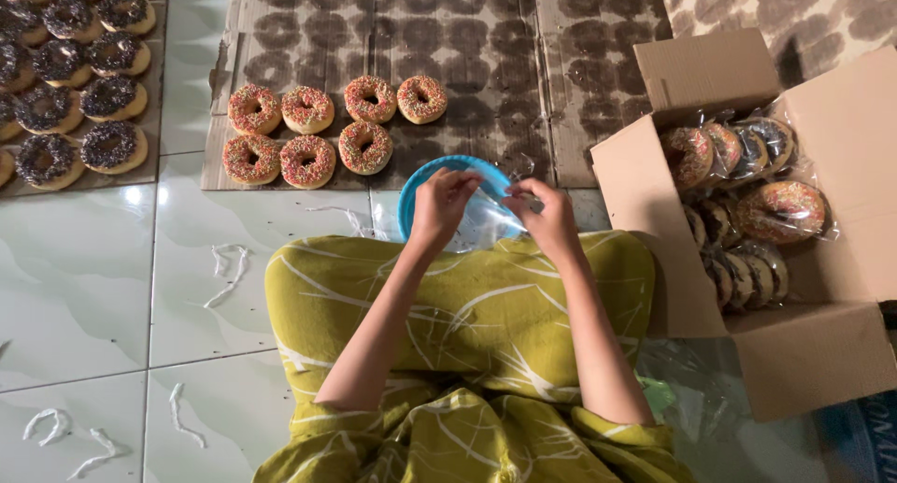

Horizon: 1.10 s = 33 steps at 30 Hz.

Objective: The person sits on the floor and individually places donuts into clear plastic bags, then puts the sealed bags into a cardboard box. The donuts include chocolate and sprinkled varieties.

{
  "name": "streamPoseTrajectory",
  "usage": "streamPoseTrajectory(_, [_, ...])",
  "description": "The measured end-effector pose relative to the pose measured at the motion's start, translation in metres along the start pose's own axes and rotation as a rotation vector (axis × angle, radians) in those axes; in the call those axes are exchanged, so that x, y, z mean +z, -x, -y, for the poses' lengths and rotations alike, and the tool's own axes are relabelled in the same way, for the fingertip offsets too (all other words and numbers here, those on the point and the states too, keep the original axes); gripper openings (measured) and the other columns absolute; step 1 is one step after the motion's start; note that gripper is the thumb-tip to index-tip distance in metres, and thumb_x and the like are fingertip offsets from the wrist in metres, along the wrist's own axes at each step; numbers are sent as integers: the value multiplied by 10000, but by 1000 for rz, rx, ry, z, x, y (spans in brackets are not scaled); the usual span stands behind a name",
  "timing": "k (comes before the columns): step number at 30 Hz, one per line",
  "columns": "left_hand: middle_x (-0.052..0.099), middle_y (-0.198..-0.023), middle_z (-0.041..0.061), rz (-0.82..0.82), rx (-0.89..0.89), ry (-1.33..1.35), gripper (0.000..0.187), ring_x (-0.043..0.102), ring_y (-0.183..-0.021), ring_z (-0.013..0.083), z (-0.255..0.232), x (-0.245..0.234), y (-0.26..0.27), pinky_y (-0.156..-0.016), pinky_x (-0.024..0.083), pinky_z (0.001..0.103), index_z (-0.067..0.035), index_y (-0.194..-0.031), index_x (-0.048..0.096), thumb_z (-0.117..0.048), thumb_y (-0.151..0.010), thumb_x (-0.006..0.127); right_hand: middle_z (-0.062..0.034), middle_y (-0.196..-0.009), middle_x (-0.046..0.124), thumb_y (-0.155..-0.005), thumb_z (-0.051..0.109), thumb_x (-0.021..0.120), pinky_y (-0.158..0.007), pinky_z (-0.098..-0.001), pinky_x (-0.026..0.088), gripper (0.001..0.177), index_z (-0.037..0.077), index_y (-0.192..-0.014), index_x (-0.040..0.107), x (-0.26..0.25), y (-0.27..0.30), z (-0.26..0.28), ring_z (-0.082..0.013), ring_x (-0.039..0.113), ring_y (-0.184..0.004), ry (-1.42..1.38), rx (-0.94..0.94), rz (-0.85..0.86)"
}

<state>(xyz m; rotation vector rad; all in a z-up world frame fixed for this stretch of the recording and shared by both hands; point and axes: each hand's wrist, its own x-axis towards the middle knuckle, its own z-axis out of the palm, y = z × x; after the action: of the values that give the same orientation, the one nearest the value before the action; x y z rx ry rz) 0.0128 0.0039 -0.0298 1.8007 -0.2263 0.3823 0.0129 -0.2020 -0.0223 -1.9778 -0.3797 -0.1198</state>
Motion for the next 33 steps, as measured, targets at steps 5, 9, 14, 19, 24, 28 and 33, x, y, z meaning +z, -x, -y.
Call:
streamPoseTrajectory(5, [595, -705, -7, -14, -266, 239, 291, 488, -630, 51, 35, 3, 7, -553, 379, 242, -1, -890, 697, -262, -1008, 745, -62, -955, 745, -930, 88, 801, -830, -280, 538, 105, 49, -1016, 757, 3, 3, -26, -124, 672, -873, -636, 184, -21])
streamPoseTrajectory(9, [588, -701, -29, -76, -298, 446, 306, 523, -600, 35, 50, 9, 10, -543, 414, 205, -22, -896, 643, -297, -1006, 718, -60, -976, 753, -965, 184, 746, -893, -307, 528, 104, 87, -933, 725, 7, 2, -28, -137, 680, -909, -898, 125, 62])
streamPoseTrajectory(14, [653, -772, 27, 10, -443, 246, 344, 608, -672, 95, 50, 14, 24, -598, 474, 244, 0, -1010, 658, -339, -973, 703, -83, -758, 705, -1030, 280, 637, -822, -341, 553, 421, 160, -655, 488, 16, 0, -20, -192, 708, -811, -909, 83, 60])
streamPoseTrajectory(19, [677, -1116, 89, 21, -14, 9, 424, 639, -1053, 160, 41, 16, 23, -884, 511, 325, 38, -1247, 652, -351, -1080, 633, -54, -528, 533, -1022, 299, 613, -595, -413, 512, 453, 144, -627, 453, 32, 4, -33, -235, 662, -545, -910, 363, 41])
streamPoseTrajectory(24, [668, -901, 31, 390, -384, 660, 357, 608, -800, 94, 44, 18, 25, -691, 473, 252, -22, -1135, 635, -367, -1083, 564, -36, -600, 545, -1112, 384, 596, -581, -458, 487, 476, 114, -724, 538, 49, 17, -54, -209, 577, -495, -1174, 474, 153])
streamPoseTrajectory(28, [641, -908, -18, 339, -554, 1006, 270, 579, -803, 48, 56, 27, 30, -709, 479, 225, -34, -1064, 666, -298, -1101, 620, -92, -722, 665, -1113, 580, 470, -820, -435, 541, 676, -22, -936, 721, 56, 26, -44, -265, 671, -740, -1484, 366, 472])
streamPoseTrajectory(33, [619, -996, 20, 467, -888, 1232, 313, 567, -844, 115, 64, 9, 46, -706, 461, 286, -68, -1156, 620, -367, -1070, 585, -202, -1321, 686, -1036, 620, 493, -1165, -511, 457, 667, 15, -1251, 672, 60, 29, 14, -386, 618, -1315, -1367, 67, 675])
